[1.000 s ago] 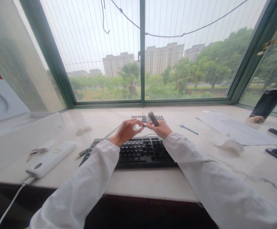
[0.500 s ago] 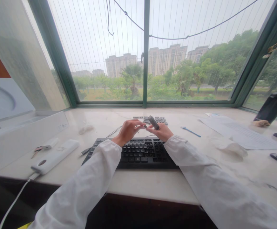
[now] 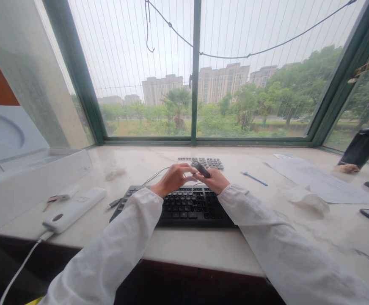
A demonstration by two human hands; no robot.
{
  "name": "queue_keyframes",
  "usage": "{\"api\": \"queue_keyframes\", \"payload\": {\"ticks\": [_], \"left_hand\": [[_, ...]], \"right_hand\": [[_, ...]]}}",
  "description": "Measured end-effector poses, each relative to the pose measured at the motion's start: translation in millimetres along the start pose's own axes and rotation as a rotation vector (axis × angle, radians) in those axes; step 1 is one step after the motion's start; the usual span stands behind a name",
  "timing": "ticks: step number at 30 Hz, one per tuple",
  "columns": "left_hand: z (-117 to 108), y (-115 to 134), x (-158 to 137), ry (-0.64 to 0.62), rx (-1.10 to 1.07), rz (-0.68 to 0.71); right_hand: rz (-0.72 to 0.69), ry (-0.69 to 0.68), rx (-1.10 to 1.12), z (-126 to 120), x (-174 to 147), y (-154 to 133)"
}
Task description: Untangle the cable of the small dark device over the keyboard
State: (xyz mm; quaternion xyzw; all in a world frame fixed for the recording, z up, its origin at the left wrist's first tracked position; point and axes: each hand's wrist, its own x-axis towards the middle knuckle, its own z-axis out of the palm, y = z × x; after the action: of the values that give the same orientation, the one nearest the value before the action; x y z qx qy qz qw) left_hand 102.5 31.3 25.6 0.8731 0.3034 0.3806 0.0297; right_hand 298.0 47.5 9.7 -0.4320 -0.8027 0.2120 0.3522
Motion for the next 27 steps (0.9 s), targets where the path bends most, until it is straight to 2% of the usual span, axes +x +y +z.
{"api": "queue_keyframes", "payload": {"ticks": [3,9,16,18,23,27], "left_hand": [[1.6,-0.6,-0.1,-0.004,-0.004,0.011],[2.0,-2.2,-1.2,0.031,0.070,-0.057],[-0.3,-5.3,-1.8,0.017,0.149,-0.099],[-4.2,-9.9,-1.8,0.048,0.200,-0.145],[-19.8,-28.4,-5.6,0.139,0.300,-0.296],[-33.2,-45.1,-8.6,0.157,0.319,-0.412]], "right_hand": [[-0.016,-0.010,-0.002,0.5,0.5,1.7],[0.046,0.061,-0.060,-3.3,1.2,1.7],[0.085,0.075,-0.067,-5.5,1.8,-2.5],[0.112,0.089,-0.144,-8.2,2.1,-1.7],[0.162,0.132,-0.560,-20.9,1.5,9.7],[0.198,0.103,-0.644,-29.2,1.1,18.8]]}}
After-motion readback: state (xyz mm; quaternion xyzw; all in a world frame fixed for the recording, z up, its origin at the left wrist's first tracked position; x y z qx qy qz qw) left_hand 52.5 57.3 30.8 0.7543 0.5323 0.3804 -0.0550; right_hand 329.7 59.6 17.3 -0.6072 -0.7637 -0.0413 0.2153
